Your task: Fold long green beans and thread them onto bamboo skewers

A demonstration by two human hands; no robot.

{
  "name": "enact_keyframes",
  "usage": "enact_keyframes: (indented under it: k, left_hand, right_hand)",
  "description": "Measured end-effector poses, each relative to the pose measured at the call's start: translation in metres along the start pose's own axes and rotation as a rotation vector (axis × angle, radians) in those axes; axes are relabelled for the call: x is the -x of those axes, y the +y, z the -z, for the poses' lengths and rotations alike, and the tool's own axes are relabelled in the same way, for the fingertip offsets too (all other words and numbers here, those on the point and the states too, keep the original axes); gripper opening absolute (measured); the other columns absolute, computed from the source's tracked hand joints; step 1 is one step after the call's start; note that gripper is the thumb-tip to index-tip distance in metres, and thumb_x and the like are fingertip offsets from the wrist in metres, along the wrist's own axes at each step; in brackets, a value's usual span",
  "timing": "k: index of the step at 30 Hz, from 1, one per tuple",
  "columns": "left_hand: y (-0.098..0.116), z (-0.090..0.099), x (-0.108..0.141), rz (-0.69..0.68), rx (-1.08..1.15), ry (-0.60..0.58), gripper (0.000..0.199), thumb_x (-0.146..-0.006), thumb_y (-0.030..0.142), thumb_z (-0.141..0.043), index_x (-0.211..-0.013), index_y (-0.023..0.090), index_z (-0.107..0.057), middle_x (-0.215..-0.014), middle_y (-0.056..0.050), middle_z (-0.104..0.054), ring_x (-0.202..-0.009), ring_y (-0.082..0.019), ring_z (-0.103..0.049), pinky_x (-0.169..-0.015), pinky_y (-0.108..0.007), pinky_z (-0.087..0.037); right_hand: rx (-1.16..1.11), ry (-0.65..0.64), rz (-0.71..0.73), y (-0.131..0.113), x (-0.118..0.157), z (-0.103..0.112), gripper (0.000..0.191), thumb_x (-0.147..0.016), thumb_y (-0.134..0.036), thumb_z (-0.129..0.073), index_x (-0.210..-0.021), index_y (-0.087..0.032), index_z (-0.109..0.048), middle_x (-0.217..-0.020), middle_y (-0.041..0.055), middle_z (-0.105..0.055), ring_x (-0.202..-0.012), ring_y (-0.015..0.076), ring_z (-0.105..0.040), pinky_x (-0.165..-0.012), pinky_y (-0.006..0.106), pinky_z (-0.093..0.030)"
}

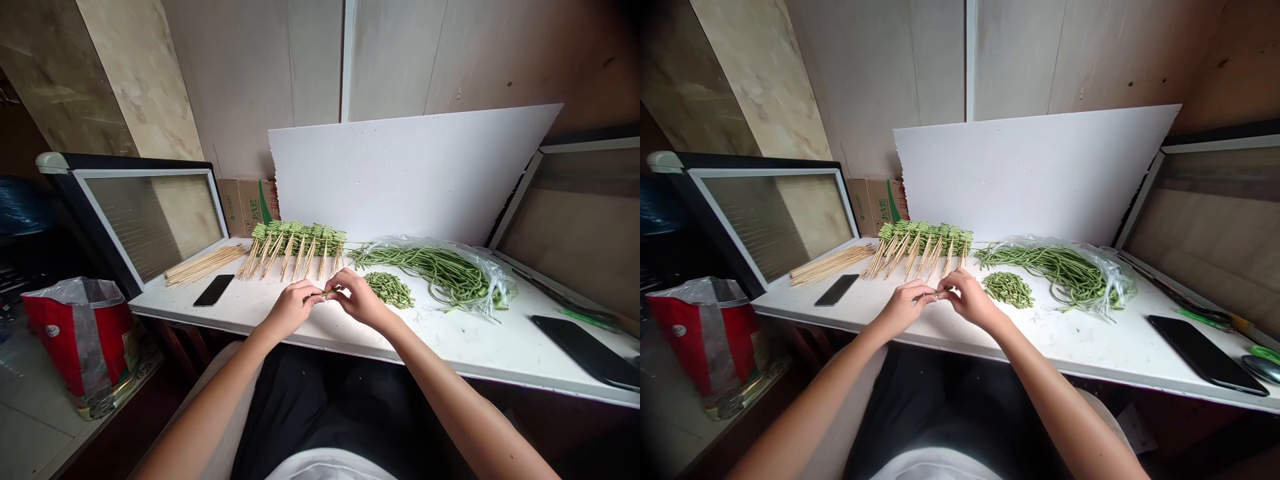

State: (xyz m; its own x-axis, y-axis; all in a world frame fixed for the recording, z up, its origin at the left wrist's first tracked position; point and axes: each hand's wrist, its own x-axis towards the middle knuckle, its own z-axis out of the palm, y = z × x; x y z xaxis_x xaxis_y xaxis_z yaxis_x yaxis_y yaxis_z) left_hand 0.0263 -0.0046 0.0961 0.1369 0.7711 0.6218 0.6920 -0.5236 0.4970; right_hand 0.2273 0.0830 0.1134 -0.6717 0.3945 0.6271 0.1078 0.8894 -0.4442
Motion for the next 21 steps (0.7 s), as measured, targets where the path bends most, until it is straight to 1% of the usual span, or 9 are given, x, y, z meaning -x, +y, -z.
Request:
enact_keyframes:
  k: [2,4,7,10,13,17,21]
  left_hand:
    - [0.001,-0.001,0.0,-0.019,0.003,-0.012,0.016,-0.099,0.024,-0.062,-0.098,0.02,-0.078,-0.095,-0.007,-0.071,-0.084,-0.019,-0.066,-0.08,-0.032,-0.051]
    - [0.003,-0.002,0.0,-0.041,0.002,-0.023,0.017,-0.098,0.019,-0.062,-0.092,0.02,-0.078,-0.093,-0.006,-0.07,-0.083,-0.019,-0.065,-0.079,-0.031,-0.05]
    - [0.004,-0.003,0.0,-0.061,0.012,-0.015,0.02,-0.093,0.011,-0.062,-0.083,0.019,-0.077,-0.086,-0.005,-0.068,-0.078,-0.018,-0.062,-0.075,-0.03,-0.049]
    - [0.003,-0.003,0.0,-0.063,0.077,-0.007,0.022,-0.089,0.007,-0.061,-0.079,0.019,-0.077,-0.084,-0.005,-0.069,-0.077,-0.018,-0.063,-0.074,-0.03,-0.051]
    - [0.0,-0.003,0.0,-0.052,0.161,-0.029,0.026,-0.089,0.006,-0.058,-0.078,0.018,-0.077,-0.085,-0.007,-0.071,-0.077,-0.018,-0.065,-0.074,-0.03,-0.053]
    - [-0.001,-0.004,0.0,-0.03,0.194,-0.025,0.022,-0.091,0.012,-0.061,-0.08,0.018,-0.079,-0.086,-0.007,-0.072,-0.078,-0.018,-0.066,-0.075,-0.031,-0.054]
    - [-0.001,-0.003,0.001,-0.005,0.222,-0.056,0.022,-0.093,0.013,-0.061,-0.082,0.019,-0.079,-0.086,-0.007,-0.072,-0.08,-0.018,-0.067,-0.076,-0.031,-0.055]
  right_hand:
    - [-0.021,0.003,0.0,0.0,0.0,-0.001,0.016,-0.091,-0.01,-0.06,-0.094,-0.022,-0.071,-0.088,0.007,-0.07,-0.091,0.0242,-0.059,-0.081,0.037,-0.05]
    - [-0.055,0.002,0.002,0.001,0.0,-0.003,0.022,-0.088,-0.005,-0.058,-0.093,-0.022,-0.071,-0.088,0.0063,-0.07,-0.093,0.024,-0.059,-0.082,0.037,-0.049]
    - [-0.115,-0.007,-0.002,0.0,0.001,-0.005,0.024,-0.088,-0.004,-0.058,-0.091,-0.022,-0.073,-0.086,0.0063,-0.07,-0.095,0.0245,-0.058,-0.083,0.037,-0.049]
    - [-0.154,-0.009,-0.027,-0.001,0.002,-0.006,0.017,-0.092,-0.013,-0.062,-0.088,-0.023,-0.075,-0.086,0.0072,-0.068,-0.099,0.0261,-0.056,-0.088,0.04,-0.048]
    - [-0.18,-0.033,-0.042,-0.002,0.002,-0.005,0.013,-0.096,-0.027,-0.067,-0.087,-0.024,-0.076,-0.084,0.0072,-0.068,-0.102,0.0273,-0.055,-0.095,0.043,-0.046]
    - [-0.201,-0.048,-0.056,0.002,0.001,-0.003,0.023,-0.094,-0.045,-0.071,-0.088,-0.024,-0.078,-0.087,0.0074,-0.069,-0.102,0.0273,-0.057,-0.099,0.045,-0.043]
    - [-0.183,-0.047,-0.076,0.017,0.0,0.006,0.032,-0.093,-0.053,-0.07,-0.085,-0.023,-0.076,-0.089,0.0072,-0.068,-0.099,0.0263,-0.059,-0.099,0.045,-0.043]
